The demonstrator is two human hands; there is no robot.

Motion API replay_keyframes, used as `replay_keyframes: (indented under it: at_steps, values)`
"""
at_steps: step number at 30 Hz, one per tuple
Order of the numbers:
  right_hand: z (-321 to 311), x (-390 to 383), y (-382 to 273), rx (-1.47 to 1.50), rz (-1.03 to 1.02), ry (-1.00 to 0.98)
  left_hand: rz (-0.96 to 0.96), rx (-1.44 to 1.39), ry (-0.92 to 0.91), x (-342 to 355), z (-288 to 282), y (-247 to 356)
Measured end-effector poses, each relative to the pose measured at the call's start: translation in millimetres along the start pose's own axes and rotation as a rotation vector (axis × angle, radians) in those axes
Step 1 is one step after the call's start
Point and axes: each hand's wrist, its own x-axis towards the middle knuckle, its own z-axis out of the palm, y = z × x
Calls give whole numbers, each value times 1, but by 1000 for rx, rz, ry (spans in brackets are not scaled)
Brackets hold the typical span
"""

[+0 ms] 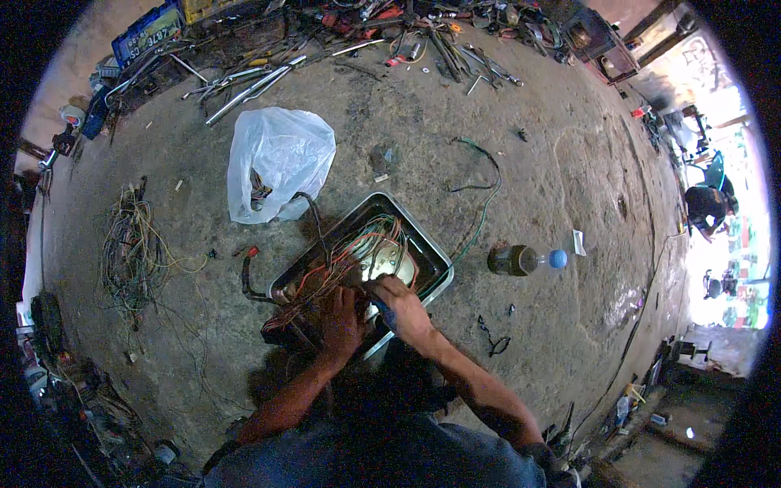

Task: Repairing and cleaning a motorcycle wiring harness using solvent in a metal tray.

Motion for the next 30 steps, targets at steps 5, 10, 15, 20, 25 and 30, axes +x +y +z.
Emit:
replay_keyframes:
  at_steps: [5, 10, 15, 20, 25, 30]
  values:
    - [-7, 7, -12, 151, 308, 216, 188, 213, -213, -1, -2, -6]
    - [14, 23, -15, 225, 449, 387, -52, -33, -179, -2, 2, -1]
    - [21, 15, -4, 192, 501, 318, 28, -14, -195, -2, -6, 0]
    - [37, 17, -4, 71, 411, 418, -4, -38, -124, 3, -8, 1]
    - [25, 21, 7, 324, 489, 450, -35, -35, -231, 5, -1, -3]
    - [7, 27, -12, 103, 477, 54, -52, 57, -274, 2, -2, -9]
